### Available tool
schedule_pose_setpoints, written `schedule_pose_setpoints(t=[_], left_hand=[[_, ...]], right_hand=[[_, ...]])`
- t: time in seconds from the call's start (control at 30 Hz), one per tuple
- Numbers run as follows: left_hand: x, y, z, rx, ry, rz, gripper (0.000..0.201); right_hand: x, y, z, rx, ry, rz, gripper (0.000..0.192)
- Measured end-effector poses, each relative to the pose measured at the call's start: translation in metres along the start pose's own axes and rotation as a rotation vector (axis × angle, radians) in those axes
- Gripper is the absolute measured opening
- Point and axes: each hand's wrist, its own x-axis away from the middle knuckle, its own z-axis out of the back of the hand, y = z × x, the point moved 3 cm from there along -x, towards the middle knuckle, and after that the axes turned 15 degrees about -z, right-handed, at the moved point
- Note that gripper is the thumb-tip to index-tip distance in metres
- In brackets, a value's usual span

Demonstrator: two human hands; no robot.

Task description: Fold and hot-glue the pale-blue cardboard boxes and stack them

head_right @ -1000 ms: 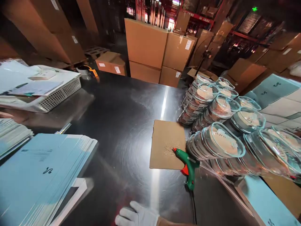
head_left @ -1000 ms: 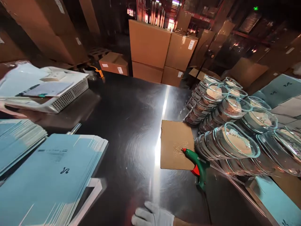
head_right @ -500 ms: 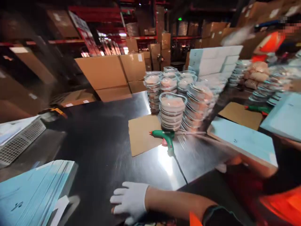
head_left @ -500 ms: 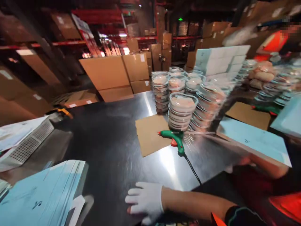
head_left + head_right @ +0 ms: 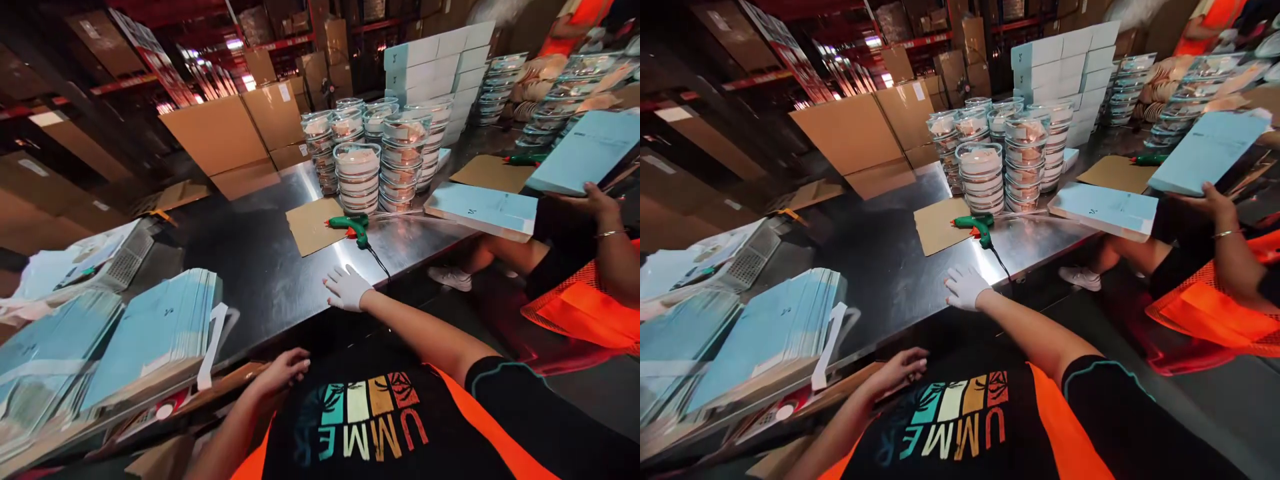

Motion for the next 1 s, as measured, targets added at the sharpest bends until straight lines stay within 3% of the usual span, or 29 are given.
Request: schedule_pose_setpoints(t=[0.1,0.2,0.23,0.3,0.37,0.43,0.6,0.7,0.73,0.8,0.93,1.0], left_hand=[[0.0,0.008,0.025,-0.038,0.079,-0.168,0.054],[-0.021,0.023,0.063,-0.481,0.356,-0.336,0.051],[-0.031,0.024,0.072,-0.63,0.427,-0.291,0.058],[-0.052,0.017,0.083,-0.805,0.512,-0.038,0.081],[-0.07,0.003,0.089,-0.794,0.561,0.248,0.096],[-0.084,-0.01,0.096,-0.743,0.608,0.397,0.104],[-0.109,-0.019,0.139,-0.701,0.657,0.45,0.108],[-0.125,-0.007,0.15,-0.71,0.52,0.277,0.094],[-0.13,-0.001,0.144,-0.715,0.449,0.186,0.091],[-0.136,0.013,0.114,-0.717,0.285,-0.016,0.088],[-0.131,0.037,0.012,-0.666,-0.05,-0.399,0.086],[-0.128,0.047,-0.022,-0.587,-0.164,-0.707,0.088]], right_hand=[[0.026,0.019,-0.003,0.004,0.006,-0.09,0.073],[0.049,0.031,-0.004,0.019,0.004,-0.132,0.083],[0.056,0.035,-0.004,0.025,-0.002,-0.133,0.087],[0.069,0.042,-0.004,0.033,-0.023,-0.128,0.094],[0.077,0.05,-0.005,0.039,-0.04,-0.12,0.097],[0.081,0.058,-0.009,0.051,-0.039,-0.119,0.098],[0.078,0.071,-0.022,0.074,-0.002,-0.114,0.096],[0.076,0.072,-0.029,0.096,-0.029,-0.127,0.102],[0.076,0.071,-0.029,0.106,-0.035,-0.134,0.104],[0.074,0.067,-0.026,0.123,-0.024,-0.15,0.106],[0.071,0.065,-0.02,0.1,0.007,-0.173,0.096],[0.081,0.072,-0.027,0.049,0.035,-0.172,0.087]])
